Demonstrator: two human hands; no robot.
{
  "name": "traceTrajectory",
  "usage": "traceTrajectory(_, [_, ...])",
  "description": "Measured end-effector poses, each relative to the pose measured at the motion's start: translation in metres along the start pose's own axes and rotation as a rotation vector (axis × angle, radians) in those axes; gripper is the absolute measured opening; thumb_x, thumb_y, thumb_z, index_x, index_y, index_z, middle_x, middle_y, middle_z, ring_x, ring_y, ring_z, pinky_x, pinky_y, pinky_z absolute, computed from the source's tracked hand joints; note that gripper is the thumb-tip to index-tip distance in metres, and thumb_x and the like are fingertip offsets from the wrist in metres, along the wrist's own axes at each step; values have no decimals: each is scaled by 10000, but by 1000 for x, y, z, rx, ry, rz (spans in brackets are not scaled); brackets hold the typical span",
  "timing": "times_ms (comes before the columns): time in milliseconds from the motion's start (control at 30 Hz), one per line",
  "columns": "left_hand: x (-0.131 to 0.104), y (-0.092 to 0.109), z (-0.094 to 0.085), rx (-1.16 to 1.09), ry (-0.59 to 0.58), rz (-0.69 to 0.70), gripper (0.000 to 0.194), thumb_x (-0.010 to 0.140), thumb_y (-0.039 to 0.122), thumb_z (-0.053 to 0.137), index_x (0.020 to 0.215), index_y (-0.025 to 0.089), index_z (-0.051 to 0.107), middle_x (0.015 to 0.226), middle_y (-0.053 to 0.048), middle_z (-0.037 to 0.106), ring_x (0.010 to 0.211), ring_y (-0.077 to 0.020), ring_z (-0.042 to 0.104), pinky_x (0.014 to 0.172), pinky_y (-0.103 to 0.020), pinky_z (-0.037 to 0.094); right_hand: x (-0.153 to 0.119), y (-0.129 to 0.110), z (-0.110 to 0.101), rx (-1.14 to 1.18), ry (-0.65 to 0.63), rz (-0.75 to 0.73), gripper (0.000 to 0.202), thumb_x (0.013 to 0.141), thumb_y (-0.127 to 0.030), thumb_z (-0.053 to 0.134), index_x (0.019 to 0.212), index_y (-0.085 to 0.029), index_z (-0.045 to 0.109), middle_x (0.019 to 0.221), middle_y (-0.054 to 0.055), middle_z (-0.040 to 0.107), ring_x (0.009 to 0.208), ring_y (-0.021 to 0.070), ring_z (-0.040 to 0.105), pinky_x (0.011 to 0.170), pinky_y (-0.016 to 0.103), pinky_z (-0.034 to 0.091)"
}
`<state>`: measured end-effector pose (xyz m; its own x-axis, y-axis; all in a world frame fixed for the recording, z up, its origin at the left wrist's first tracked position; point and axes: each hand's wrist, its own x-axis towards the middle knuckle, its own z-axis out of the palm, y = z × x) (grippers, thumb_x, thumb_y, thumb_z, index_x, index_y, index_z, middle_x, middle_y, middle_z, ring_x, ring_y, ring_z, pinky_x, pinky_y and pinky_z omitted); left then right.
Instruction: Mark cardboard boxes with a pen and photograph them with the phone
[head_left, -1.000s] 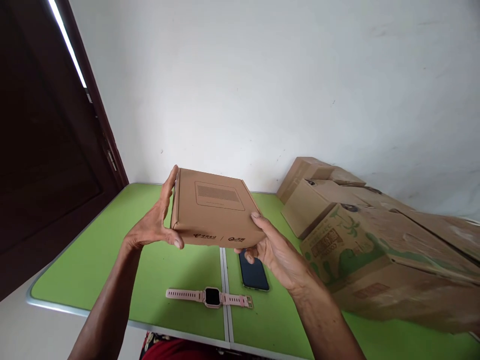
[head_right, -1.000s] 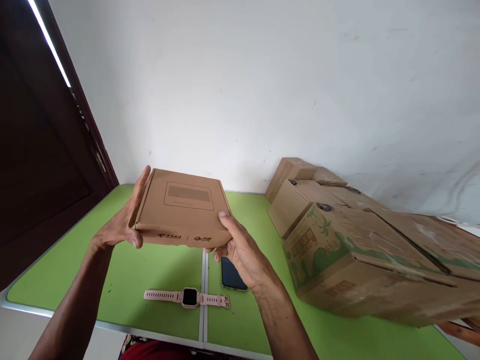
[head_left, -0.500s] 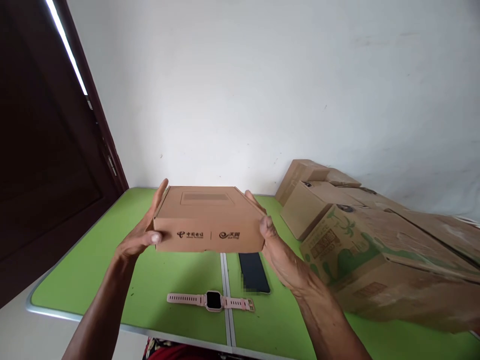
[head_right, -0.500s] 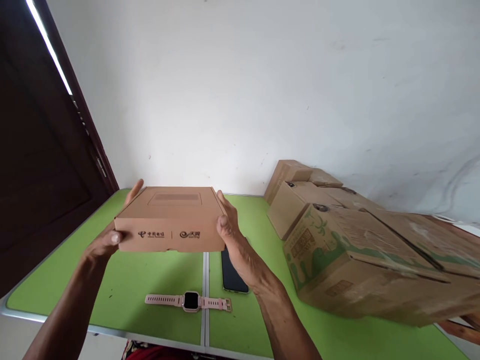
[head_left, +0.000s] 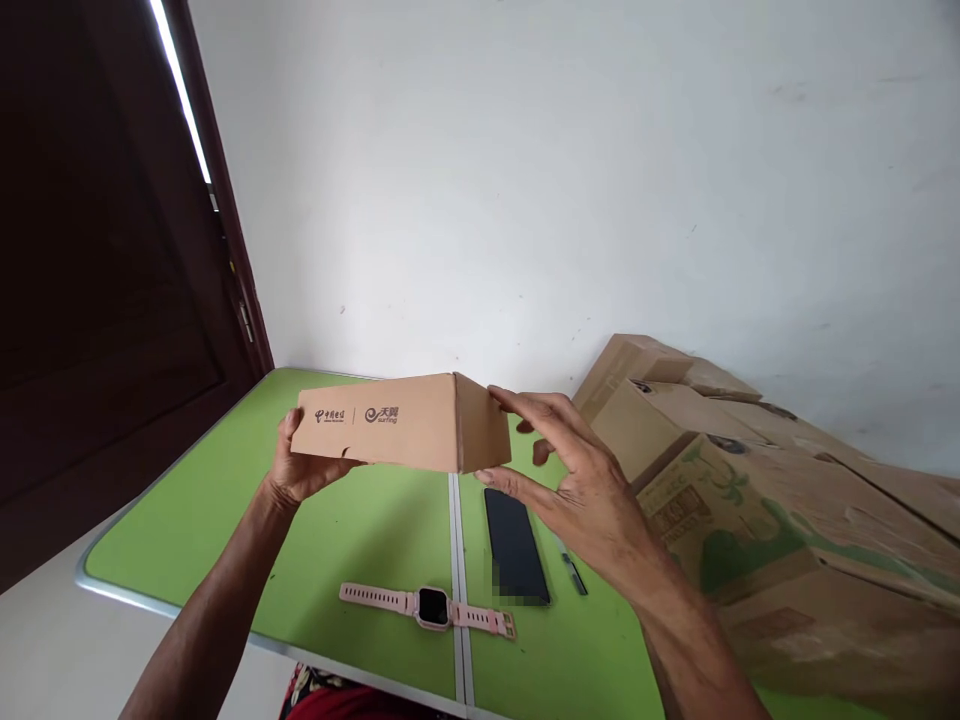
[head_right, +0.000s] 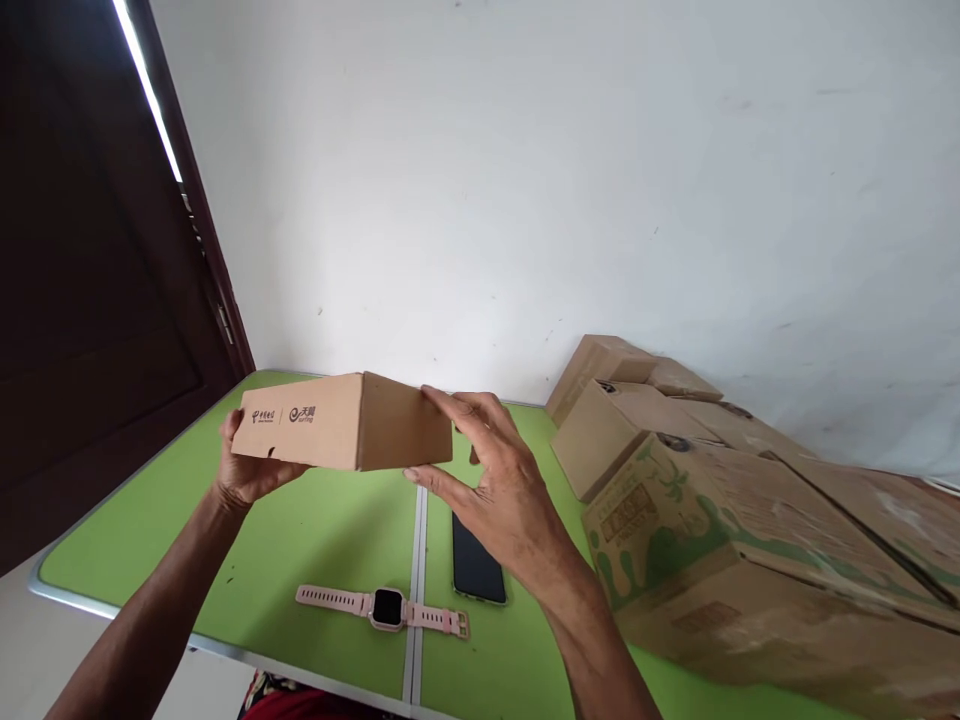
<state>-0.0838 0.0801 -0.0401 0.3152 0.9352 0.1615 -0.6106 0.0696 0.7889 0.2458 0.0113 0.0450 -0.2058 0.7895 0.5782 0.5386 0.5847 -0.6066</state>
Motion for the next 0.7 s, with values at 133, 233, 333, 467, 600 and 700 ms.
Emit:
traceTrajectory(133, [3, -4, 7, 37, 15, -37, 938, 754, 945, 629, 1383, 251, 653, 1403, -194, 739, 1464, -496, 561, 1142, -705, 499, 0, -4, 3, 78, -2, -1, 634, 838, -590, 900, 1412, -406, 702, 1587, 75, 595, 1479, 405, 546, 1112, 591, 571])
traceTrajectory(233, [8, -8, 15, 19, -22, -116, 1070, 756, 1031, 504, 1478, 247, 607, 1469, -213, 705, 1448, -505, 575, 1114, -711, 503, -2, -7, 6, 151, -44, 64, 689, 841, -580, 901, 1457, -392, 657, 1557, 80, 651, 1461, 400, 582, 1128, 580, 557])
traceTrajectory(333, [13, -14, 23, 5, -5, -113, 1160, 770, 1085, 377, 1566, 260, 552, 1524, -203, 681, 1474, -490, 565, 1145, -699, 479, -3, -7, 9, 152, -29, 121, 742, 838, -605, 889, 1498, -385, 630, 1572, 86, 648, 1460, 404, 587, 1123, 565, 554])
traceTrajectory(467, [12, -15, 36, 20, 1, -51, 1297, 735, 1128, 212, 1632, 243, 518, 1616, -180, 618, 1586, -459, 457, 1240, -651, 420, -9, -1, 16, 181, -3, 215, 805, 841, -609, 861, 1546, -350, 573, 1567, 125, 640, 1385, 394, 633, 1035, 529, 602])
traceTrajectory(600, [3, -8, 44, 57, -51, -21, 1351, 734, 1122, 115, 1673, 223, 486, 1653, -152, 588, 1624, -452, 401, 1276, -614, 389, -25, 14, 29, 475, 98, 375, 621, 792, -589, 902, 1286, -301, 660, 1335, 121, 754, 1225, 342, 714, 944, 444, 645])
traceTrajectory(700, [-6, -10, 45, 91, 1, 50, 1260, 801, 1079, 94, 1725, 276, 392, 1697, -114, 548, 1624, -422, 408, 1284, -604, 367, -38, 21, 45, 783, 280, 502, 552, 834, -586, 859, 1270, -306, 671, 1349, 96, 767, 1289, 332, 701, 994, 451, 643])
